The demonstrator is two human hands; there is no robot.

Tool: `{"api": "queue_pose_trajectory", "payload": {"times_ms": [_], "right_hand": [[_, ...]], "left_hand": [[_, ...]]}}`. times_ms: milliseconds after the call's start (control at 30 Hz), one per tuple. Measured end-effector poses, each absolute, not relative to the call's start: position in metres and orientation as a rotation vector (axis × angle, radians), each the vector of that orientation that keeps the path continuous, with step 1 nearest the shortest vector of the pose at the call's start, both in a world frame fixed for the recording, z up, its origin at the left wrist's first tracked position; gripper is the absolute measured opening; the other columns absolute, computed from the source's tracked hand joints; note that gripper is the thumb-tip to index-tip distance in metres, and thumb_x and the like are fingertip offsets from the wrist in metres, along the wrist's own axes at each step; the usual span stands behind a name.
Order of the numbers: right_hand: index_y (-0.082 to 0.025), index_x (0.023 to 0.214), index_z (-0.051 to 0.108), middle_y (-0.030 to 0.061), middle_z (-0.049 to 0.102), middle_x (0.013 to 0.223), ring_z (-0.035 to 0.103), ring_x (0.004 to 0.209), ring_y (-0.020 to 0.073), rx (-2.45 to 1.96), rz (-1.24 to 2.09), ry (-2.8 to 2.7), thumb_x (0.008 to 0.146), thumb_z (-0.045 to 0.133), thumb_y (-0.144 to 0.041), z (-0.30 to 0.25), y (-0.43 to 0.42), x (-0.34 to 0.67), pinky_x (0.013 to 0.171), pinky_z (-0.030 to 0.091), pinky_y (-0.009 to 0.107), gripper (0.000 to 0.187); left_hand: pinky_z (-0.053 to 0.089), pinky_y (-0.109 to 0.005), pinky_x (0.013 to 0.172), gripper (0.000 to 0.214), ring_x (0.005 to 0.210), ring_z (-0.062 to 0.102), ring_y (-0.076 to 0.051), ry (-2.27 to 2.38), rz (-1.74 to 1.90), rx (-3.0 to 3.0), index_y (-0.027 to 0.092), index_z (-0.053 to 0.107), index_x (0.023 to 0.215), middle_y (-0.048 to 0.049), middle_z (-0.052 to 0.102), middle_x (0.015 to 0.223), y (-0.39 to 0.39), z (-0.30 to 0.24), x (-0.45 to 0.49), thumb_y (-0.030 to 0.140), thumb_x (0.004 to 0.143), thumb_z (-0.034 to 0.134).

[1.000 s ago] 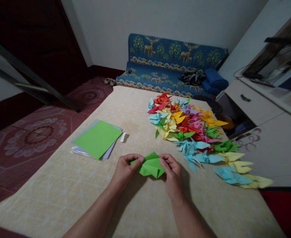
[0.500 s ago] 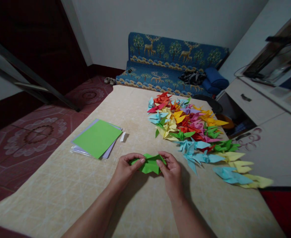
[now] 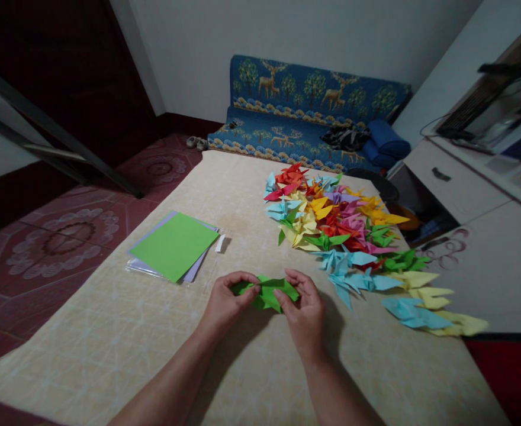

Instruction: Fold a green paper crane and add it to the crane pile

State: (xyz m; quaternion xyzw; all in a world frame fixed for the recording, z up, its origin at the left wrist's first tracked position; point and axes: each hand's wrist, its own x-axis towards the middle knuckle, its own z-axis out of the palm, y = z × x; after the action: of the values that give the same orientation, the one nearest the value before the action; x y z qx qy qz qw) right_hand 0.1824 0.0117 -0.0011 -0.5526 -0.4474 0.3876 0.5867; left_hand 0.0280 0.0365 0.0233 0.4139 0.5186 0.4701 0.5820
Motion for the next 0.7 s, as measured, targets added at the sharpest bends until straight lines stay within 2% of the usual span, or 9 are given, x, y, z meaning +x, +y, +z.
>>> {"api": "queue_pose_trajectory", "payload": {"times_ms": [133, 300, 467, 700], "right_hand": [[-0.021, 0.118, 0.055, 0.009, 0.062, 0.104, 0.063, 0.088, 0.0207, -1.261, 0.877, -1.065, 0.077, 0.07, -0.027, 0.002, 0.011, 0.184, 0.072, 0.054, 0.032, 0.044], [-0.022, 0.111, 0.057, 0.0116, 0.054, 0.119, 0.059, 0.092, 0.021, -1.29, 0.627, -1.134, 0.08, 0.068, -0.032, 0.007, 0.012, 0.188, 0.071, 0.053, 0.032, 0.034], [-0.022, 0.105, 0.062, 0.0099, 0.055, 0.117, 0.059, 0.089, 0.0199, -1.289, 0.537, -1.17, 0.084, 0.064, -0.031, 0.01, 0.012, 0.191, 0.071, 0.051, 0.032, 0.023], [-0.021, 0.093, 0.066, 0.0095, 0.057, 0.11, 0.057, 0.101, 0.0237, -1.264, 0.505, -1.221, 0.084, 0.063, -0.026, 0.01, 0.011, 0.192, 0.076, 0.051, 0.035, 0.011]], "left_hand": [[0.044, -0.021, 0.052, 0.021, 0.053, 0.057, -0.012, 1.219, 1.119, 0.904, 0.012, 0.071, 0.074, -0.0024, 0.068, 0.064, 0.037, 0.022, 0.025, 0.023, 0.058, 0.08], [0.048, -0.022, 0.057, 0.027, 0.059, 0.062, -0.013, 1.179, 1.172, 0.794, 0.013, 0.073, 0.081, -0.0042, 0.072, 0.072, 0.038, 0.015, 0.023, 0.026, 0.06, 0.083], [0.049, -0.022, 0.059, 0.025, 0.062, 0.063, -0.013, 1.182, 1.212, 0.768, 0.014, 0.073, 0.079, -0.0038, 0.073, 0.074, 0.038, 0.013, 0.024, 0.025, 0.06, 0.084], [0.05, -0.024, 0.061, 0.024, 0.065, 0.065, -0.015, 1.206, 1.223, 0.821, 0.014, 0.074, 0.077, -0.0058, 0.074, 0.076, 0.038, 0.014, 0.024, 0.027, 0.058, 0.084]]}}
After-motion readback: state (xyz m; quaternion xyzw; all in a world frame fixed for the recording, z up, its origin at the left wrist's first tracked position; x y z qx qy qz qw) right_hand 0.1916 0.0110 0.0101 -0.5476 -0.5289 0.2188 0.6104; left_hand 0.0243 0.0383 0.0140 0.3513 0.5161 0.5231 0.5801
